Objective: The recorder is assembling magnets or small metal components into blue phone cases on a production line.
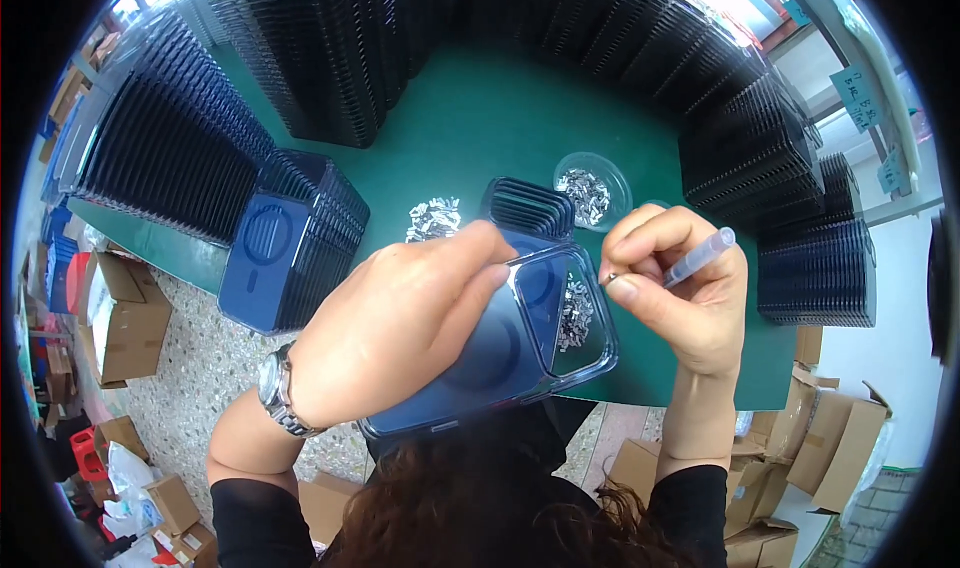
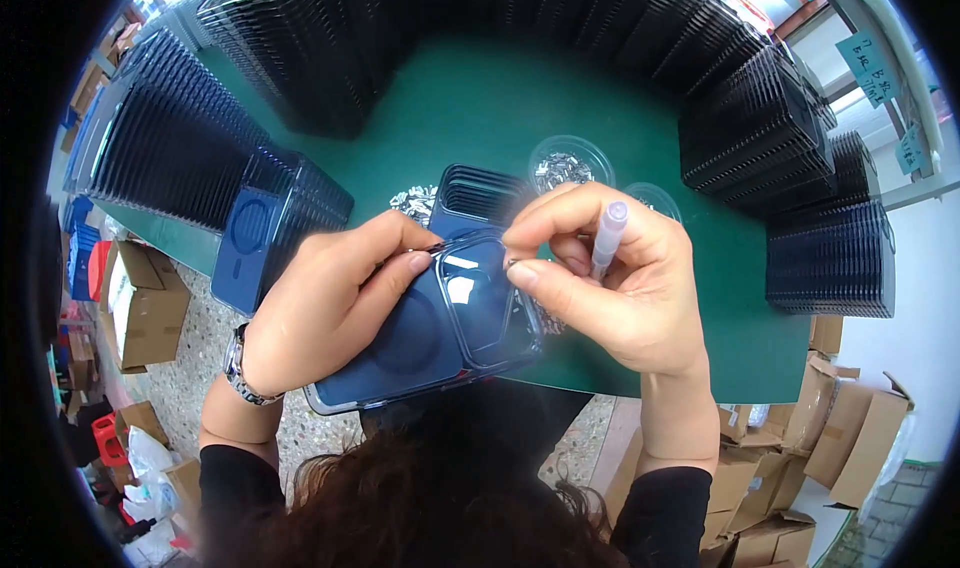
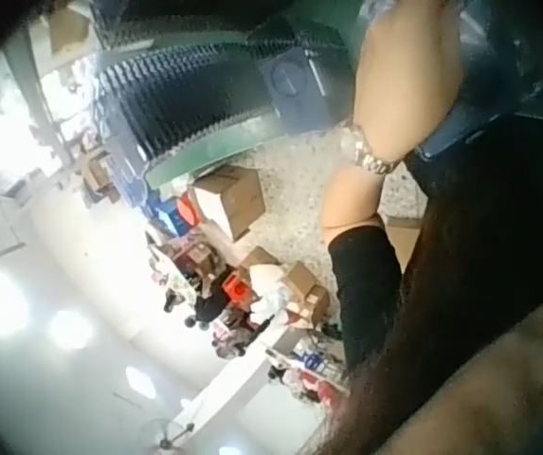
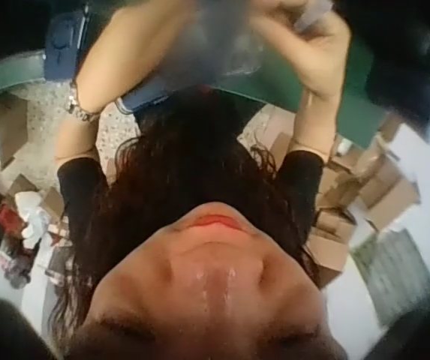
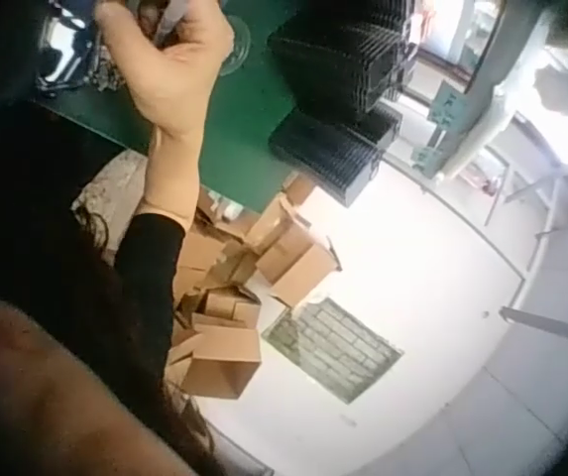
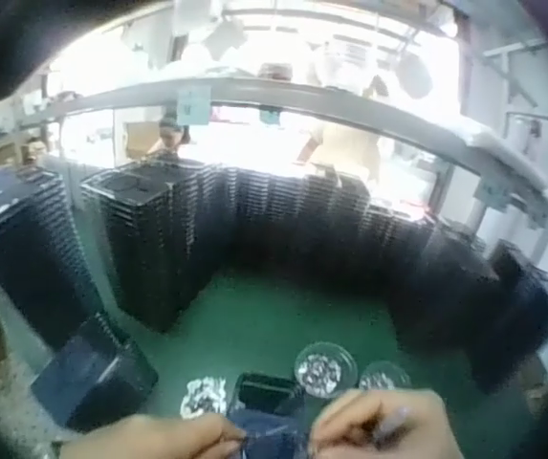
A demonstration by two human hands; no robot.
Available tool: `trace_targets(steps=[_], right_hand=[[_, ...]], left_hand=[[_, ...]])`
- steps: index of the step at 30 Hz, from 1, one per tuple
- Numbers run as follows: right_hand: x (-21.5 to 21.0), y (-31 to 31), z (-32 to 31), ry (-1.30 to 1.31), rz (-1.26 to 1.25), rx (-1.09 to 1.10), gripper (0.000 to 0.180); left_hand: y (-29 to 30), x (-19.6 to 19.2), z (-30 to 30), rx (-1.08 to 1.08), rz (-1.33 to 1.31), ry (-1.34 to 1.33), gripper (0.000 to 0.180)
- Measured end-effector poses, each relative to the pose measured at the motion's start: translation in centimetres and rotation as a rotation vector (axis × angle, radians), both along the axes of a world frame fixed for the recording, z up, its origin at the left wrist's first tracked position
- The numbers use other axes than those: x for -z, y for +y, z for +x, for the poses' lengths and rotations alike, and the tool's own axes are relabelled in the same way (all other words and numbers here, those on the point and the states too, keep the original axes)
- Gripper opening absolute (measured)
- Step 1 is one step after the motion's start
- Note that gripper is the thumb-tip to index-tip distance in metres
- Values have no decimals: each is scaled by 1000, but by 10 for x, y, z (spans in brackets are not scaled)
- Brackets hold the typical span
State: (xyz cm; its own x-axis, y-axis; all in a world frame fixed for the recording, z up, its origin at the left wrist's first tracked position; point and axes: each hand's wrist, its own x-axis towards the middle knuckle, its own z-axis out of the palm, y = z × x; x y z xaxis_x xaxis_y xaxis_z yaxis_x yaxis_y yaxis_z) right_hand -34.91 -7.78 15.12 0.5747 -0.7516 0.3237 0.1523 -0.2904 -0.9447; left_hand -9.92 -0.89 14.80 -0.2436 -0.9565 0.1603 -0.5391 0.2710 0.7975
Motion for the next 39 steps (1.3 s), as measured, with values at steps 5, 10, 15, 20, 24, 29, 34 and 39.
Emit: trace_targets(steps=[5, 10, 15, 20, 24, 29, 34, 39], right_hand=[[-10, 0, 5, 360, -472, 86, 19], [-7, -11, 20, 459, -717, 66, 21], [-7, -15, 19, 558, -704, 9, 19], [-9, -15, 28, 645, -548, 50, 15], [-12, -17, 37, 725, -501, 18, 14], [-19, -28, 34, 714, -530, -104, 21], [-37, -17, 43, 903, -843, -68, 32], [-40, -7, 61, 1047, -928, -92, 26]], left_hand=[[-4, -4, 1, 38, 8, -16, 10], [-12, -3, 0, 81, 59, -46, 10], [-15, -7, -4, 100, 53, -137, 9], [-17, -4, -4, 85, 35, -185, 10], [-17, 2, 2, 47, 40, -198, 11], [-16, 4, 12, 60, 58, -52, 11], [-11, 4, 21, 24, 2, -18, 10], [0, 4, 22, -63, -53, -221, 9]])
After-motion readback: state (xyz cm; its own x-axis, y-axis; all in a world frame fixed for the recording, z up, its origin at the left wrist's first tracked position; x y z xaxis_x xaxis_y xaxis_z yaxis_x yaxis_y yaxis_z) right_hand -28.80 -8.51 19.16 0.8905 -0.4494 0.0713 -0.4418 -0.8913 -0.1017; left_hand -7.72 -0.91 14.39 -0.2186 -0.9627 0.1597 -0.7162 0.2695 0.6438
